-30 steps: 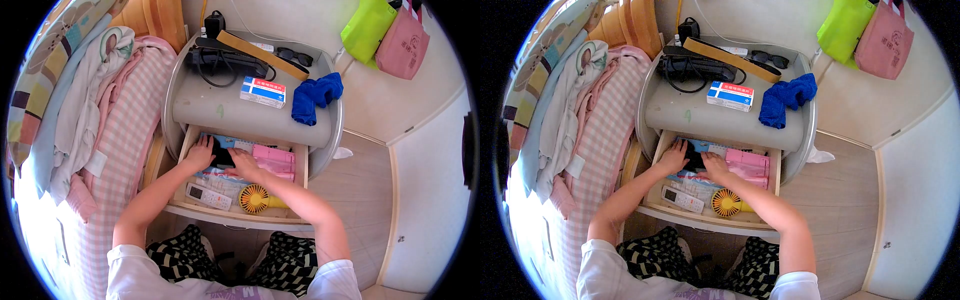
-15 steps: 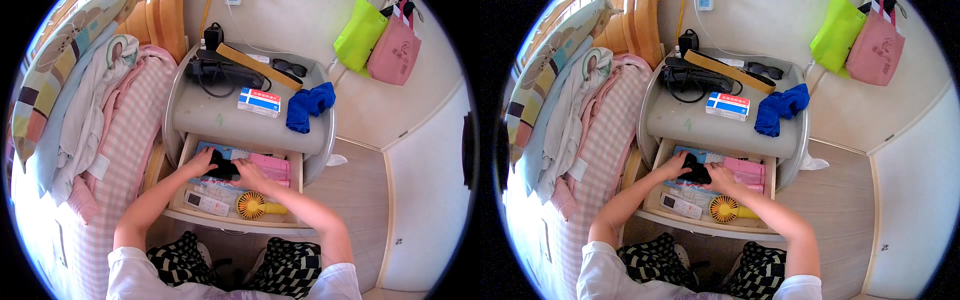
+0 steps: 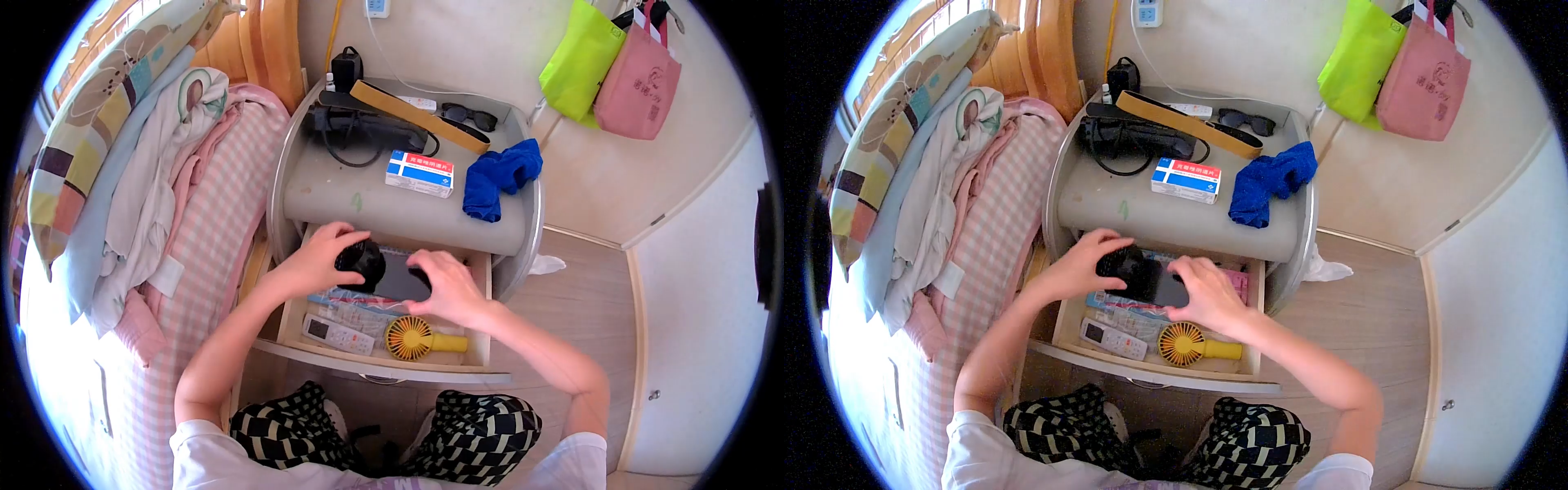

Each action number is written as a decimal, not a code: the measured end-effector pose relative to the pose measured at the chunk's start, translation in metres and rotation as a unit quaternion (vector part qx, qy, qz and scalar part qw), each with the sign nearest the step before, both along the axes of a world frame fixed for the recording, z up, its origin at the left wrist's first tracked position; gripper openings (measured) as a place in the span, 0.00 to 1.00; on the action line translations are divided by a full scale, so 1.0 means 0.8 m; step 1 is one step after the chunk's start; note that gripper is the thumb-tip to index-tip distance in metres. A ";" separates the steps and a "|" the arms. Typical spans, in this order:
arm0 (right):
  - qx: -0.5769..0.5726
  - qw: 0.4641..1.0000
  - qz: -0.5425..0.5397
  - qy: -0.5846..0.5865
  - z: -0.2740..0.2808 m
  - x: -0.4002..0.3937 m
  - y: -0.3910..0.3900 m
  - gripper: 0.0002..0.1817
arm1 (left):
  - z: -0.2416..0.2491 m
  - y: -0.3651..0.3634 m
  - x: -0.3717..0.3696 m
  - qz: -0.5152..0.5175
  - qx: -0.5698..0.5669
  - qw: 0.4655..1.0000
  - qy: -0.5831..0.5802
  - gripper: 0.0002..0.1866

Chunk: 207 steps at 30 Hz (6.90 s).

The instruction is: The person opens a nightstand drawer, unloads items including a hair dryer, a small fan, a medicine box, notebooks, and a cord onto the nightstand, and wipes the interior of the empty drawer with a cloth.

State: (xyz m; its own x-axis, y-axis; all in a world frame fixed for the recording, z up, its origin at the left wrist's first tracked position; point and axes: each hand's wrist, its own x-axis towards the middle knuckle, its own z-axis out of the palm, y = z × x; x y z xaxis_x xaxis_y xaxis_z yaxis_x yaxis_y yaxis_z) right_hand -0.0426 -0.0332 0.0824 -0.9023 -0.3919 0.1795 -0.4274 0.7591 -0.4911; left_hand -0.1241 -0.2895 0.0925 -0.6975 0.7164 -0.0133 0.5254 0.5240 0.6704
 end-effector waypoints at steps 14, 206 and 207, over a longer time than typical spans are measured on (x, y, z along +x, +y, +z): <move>-0.023 0.994 -0.067 0.084 0.075 -0.162 0.089 0.31 | 0.039 0.102 -0.140 0.021 0.082 0.964 0.251 0.35; 0.093 0.956 -0.180 0.214 0.060 -0.273 0.019 0.21 | -0.111 0.008 -0.017 -0.039 0.073 0.952 0.296 0.13; 0.089 0.962 -0.189 0.176 0.060 -0.272 0.022 0.22 | -0.113 0.006 -0.017 -0.039 0.073 0.952 0.295 0.13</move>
